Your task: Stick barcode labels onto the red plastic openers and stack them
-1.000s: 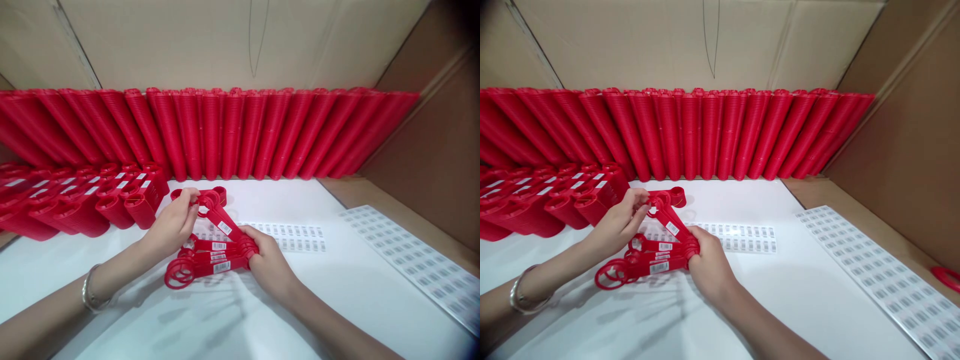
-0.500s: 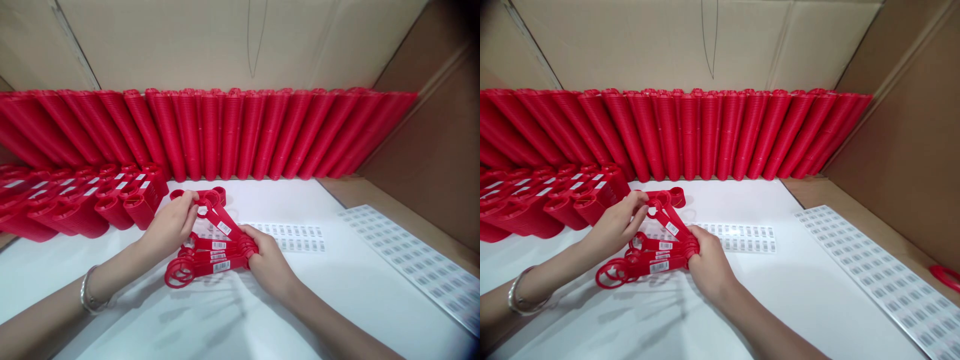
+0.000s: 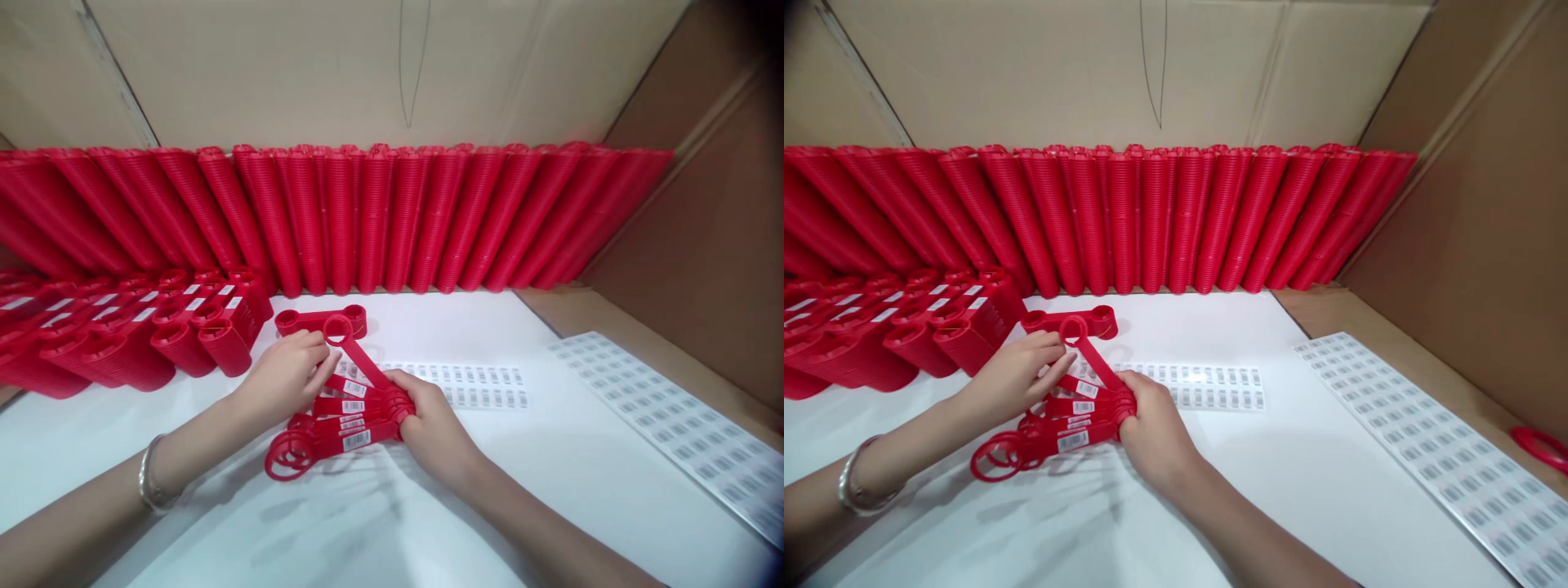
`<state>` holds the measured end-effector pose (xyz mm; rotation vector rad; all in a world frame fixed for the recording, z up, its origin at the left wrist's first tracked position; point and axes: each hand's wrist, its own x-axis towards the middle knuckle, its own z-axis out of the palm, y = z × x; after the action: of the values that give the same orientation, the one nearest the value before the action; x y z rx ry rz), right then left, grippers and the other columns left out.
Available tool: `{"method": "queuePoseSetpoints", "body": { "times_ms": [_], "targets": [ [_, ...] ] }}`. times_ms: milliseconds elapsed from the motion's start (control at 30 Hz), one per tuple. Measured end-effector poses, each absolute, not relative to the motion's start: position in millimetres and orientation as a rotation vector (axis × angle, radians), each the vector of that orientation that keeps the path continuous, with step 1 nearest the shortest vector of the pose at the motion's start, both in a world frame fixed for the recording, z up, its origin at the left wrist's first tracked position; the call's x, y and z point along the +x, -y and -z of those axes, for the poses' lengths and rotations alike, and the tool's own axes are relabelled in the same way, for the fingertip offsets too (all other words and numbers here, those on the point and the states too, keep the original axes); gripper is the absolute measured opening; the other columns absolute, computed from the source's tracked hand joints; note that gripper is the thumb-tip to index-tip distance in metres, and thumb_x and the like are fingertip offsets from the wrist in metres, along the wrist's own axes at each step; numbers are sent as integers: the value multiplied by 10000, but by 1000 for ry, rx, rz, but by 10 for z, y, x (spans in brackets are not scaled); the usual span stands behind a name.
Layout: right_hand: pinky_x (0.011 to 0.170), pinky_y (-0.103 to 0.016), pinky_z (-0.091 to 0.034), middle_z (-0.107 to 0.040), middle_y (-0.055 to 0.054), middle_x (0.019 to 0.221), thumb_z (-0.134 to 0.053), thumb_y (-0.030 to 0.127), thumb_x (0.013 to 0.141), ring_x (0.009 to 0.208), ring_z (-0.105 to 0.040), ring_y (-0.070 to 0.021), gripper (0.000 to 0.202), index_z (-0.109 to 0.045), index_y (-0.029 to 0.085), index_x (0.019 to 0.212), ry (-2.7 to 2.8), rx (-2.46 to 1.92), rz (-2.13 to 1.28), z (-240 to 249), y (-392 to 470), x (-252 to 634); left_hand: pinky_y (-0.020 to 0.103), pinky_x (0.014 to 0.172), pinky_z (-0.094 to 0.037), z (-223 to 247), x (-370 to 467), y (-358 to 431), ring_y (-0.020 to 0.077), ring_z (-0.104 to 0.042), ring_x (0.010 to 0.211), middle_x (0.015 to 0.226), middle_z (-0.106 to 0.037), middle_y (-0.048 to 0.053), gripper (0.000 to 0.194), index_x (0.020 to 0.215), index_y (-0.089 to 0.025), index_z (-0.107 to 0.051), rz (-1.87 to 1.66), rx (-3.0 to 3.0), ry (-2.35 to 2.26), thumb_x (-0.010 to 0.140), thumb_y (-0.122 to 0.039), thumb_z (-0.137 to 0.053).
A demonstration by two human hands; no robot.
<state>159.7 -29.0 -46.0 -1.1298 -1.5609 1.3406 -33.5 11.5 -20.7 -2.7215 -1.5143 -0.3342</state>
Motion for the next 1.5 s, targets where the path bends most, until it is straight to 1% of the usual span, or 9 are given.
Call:
{"method": "queuePoseSetpoints", "body": {
  "times_ms": [133,233,400,600,733,867,1067,1267,1500],
  "targets": [
    [679,-284,-454,-657,-13,863,-343,-30,572,768,-579,-173,524,-639,193,941,1565,-1160,-1304,474,264,1601,345,690,-453,314,-343,-152,218,-531,817,883,-561,83,249,905,-135,-583,334,-2704,1538,876,-229,-355],
    [684,-287,-452,-660,-11,867,-336,-31,555,777,-586,-178,539,-642,194,938,1565,-1180,-1311,492,248,1608,346,708,-463,380,-360,-175,218,-531,831,911,-548,88,238,965,-133,-584,315,-2753,1511,861,-217,-387],
    [678,-289,-448,-662,-17,837,-348,-22,568,768,-588,-182,509,-641,181,932,1567,-1190,-1338,512,240,1614,309,645,-459,420,-366,-167,188,-558,753,893,-537,72,245,968,-157,-594,301,-2779,1541,860,-215,-381],
    [594,-268,-434,-635,-18,776,-350,-2,583,699,-570,-172,450,-629,181,884,1582,-1204,-1337,550,239,1618,276,600,-418,267,-375,-117,154,-536,681,848,-540,39,213,804,-179,-587,340,-2873,1543,860,-233,-389],
    [579,-262,-421,-614,-13,730,-352,-4,576,681,-560,-168,402,-612,175,825,1584,-1208,-1317,552,255,1602,259,618,-401,60,-323,-47,134,-502,668,736,-529,1,200,761,-180,-573,658,-2971,1674,844,-306,-440],
    [616,-262,-433,-638,-14,790,-352,-11,585,728,-570,-166,447,-626,188,877,1608,-1147,-1305,486,299,1583,215,471,-300,28,-220,7,91,-373,492,526,-394,-56,252,731,-167,-577,916,-3060,2036,814,-385,-482],
    [661,-264,-439,-655,-9,852,-351,-25,589,735,-565,-154,504,-642,204,931,1623,-1123,-1262,421,338,1566,200,425,-207,180,-218,-33,69,-311,444,487,-371,-74,266,746,-168,-599,1181,-3074,2281,775,-428,-551],
    [656,-269,-431,-645,-10,828,-350,-28,597,704,-545,-147,474,-641,196,897,1620,-1126,-1272,410,352,1542,200,429,-189,170,-209,-37,65,-276,442,474,-336,-83,266,751,-166,-611,1211,-3055,2307,768,-428,-568],
    [645,-261,-422,-603,0,755,-349,-35,580,676,-514,-135,398,-601,187,794,1633,-1121,-1256,408,350,1548,198,435,-212,137,-174,-1,67,-305,453,487,-356,-79,235,744,-167,-612,1146,-3010,2300,778,-394,-559]
  ]
}}
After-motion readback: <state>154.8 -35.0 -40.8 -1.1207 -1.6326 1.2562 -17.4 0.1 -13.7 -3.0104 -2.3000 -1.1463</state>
